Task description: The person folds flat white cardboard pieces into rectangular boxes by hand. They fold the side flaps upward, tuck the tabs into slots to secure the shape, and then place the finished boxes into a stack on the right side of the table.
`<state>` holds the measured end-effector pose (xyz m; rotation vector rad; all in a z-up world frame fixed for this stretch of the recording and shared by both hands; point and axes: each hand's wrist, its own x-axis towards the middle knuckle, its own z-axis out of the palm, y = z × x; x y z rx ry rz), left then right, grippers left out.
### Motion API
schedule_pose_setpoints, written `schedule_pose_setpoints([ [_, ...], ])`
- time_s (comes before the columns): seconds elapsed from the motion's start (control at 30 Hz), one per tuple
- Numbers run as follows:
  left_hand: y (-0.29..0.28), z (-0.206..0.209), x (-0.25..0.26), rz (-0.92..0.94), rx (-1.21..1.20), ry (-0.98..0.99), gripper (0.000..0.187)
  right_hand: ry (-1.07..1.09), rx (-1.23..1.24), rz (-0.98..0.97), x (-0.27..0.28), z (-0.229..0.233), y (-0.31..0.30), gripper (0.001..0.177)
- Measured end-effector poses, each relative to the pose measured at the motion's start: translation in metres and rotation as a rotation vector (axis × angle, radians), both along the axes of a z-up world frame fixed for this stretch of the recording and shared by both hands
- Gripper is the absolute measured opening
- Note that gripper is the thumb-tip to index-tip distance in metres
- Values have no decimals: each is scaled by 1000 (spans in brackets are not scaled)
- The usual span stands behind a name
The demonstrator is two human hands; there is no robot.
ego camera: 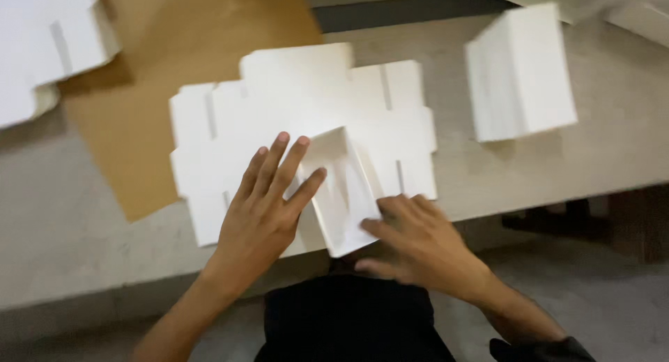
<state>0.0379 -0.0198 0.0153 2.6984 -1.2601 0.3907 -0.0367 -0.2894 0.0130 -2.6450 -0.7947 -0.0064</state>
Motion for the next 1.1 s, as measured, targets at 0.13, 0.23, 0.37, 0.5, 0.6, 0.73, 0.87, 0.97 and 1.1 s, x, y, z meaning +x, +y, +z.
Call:
schedule_pose_setpoints([
  [0.13,-35,-7,12,-96,-141,202,52,-24,1,46,-7,14,-19,64],
  [0.23,-60,-7,22,-111,-162,222,38,-131,67,-111,-2,28,-55,57],
  [0.37,-86,-6,32,-133,-216,217,26,-354,-131,-579,17,25,-115,60],
  [0.5,-97,-18,36,-153,-235,175,36,-315,-231,-587,22,33,-126,58],
  [0.6,-93,-32,35,-136,-236,154,42,-527,-248,-568,17,31,-125,30],
  [0.73,-88,-39,36,-150,-309,219,52,-528,-179,-514,17,29,-134,27],
  [0.87,-87,-37,37,-154,-343,257,54,-349,-176,-469,22,26,-138,49],
  [0.97,-86,-39,38,-165,-360,243,53,-398,-144,-415,19,19,-158,42],
  [1.1,-85,-40,38,-159,-350,246,53,-268,-68,-348,22,45,-156,39],
])
